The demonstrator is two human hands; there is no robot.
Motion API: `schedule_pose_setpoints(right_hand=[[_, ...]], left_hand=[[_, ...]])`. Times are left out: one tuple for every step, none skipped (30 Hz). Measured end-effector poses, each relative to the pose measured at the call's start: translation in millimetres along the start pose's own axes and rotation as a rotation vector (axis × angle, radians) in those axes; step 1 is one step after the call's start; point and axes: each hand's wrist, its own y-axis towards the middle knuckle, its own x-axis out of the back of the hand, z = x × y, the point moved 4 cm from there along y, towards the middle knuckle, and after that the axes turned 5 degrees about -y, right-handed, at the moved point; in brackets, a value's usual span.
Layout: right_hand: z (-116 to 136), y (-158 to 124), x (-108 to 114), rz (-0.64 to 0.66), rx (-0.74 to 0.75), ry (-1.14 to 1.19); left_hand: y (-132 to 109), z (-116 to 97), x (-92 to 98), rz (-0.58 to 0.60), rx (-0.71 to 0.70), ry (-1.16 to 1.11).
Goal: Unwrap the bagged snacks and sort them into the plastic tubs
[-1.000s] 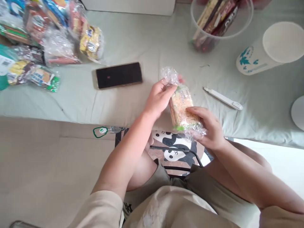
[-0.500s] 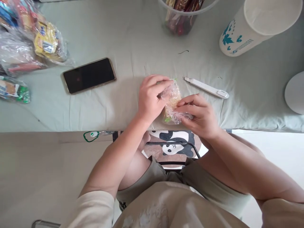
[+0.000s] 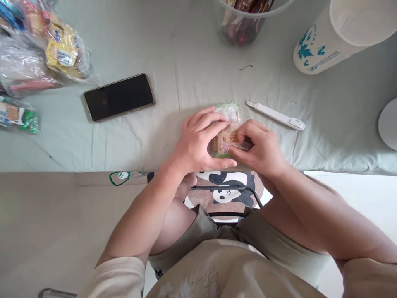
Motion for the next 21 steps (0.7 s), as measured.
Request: schedule_pose_setpoints(right_hand=[[1, 1, 1, 0.025, -0.020, 0.013], [2, 1, 2, 0.054, -0.026, 0.030], [4, 1, 3, 0.082, -0.018, 0.050], [6, 1, 6, 0.107, -0.001, 0.067], [6, -1, 11, 0.117, 0.020, 0.067], [6, -2, 17, 0.098, 0.040, 0.040], [3, -4, 24, 0.049, 0.048, -0.023], [-1, -7, 32, -0.024, 0.040, -0.125], [-8, -10, 41, -0.110, 0.011, -0.255], [-16, -13, 48, -0.186, -0.037, -0.395], [-25, -15, 54, -0.231, -0.094, -0.522], [-34, -17, 57, -0.245, -0.154, -0.624], [-43, -18, 59, -0.233, -0.209, -0.698], [-51, -18, 60, -0.208, -0.260, -0.747], [-58, -18, 61, -0.178, -0.307, -0.775], [-62, -17, 62, -0.154, -0.353, -0.789], [-62, -15, 63, -0.144, -0.393, -0.787], [-60, -14, 64, -0.143, -0.427, -0.762], [-55, -13, 65, -0.145, -0.451, -0.698], [-48, -12, 64, -0.144, -0.469, -0.581], [-39, -13, 62, -0.131, -0.486, -0.406]], left_hand=[[-1, 1, -0.9, 0.000, 0.001, 0.023], [-1, 2, -1.7, -0.011, -0.005, 0.038], [-1, 2, -2.2, -0.030, -0.015, 0.044], [0, 3, -2.8, -0.051, -0.028, 0.044], [1, 4, -3.3, -0.074, -0.041, 0.039], [2, 5, -3.8, -0.101, -0.055, 0.032], [3, 6, -4.2, -0.131, -0.065, 0.026], [3, 6, -4.8, -0.162, -0.069, 0.024], [4, 6, -5.5, -0.195, -0.070, 0.024], [5, 6, -6.3, -0.227, -0.067, 0.028], [6, 5, -7.4, -0.257, -0.063, 0.037], [6, 4, -8.8, -0.283, -0.056, 0.049], [7, 3, -10.4, -0.305, -0.050, 0.063], [8, 1, -12.2, -0.328, -0.047, 0.078], [8, 0, -14.0, -0.353, -0.045, 0.095], [9, -1, -15.9, -0.378, -0.044, 0.113], [10, -2, -17.9, -0.401, -0.043, 0.132], [11, -4, -19.9, -0.421, -0.041, 0.153], [12, -4, -21.8, -0.434, -0.038, 0.173], [13, -5, -23.5, -0.442, -0.034, 0.192], [14, -6, -24.8, -0.445, -0.031, 0.208]])
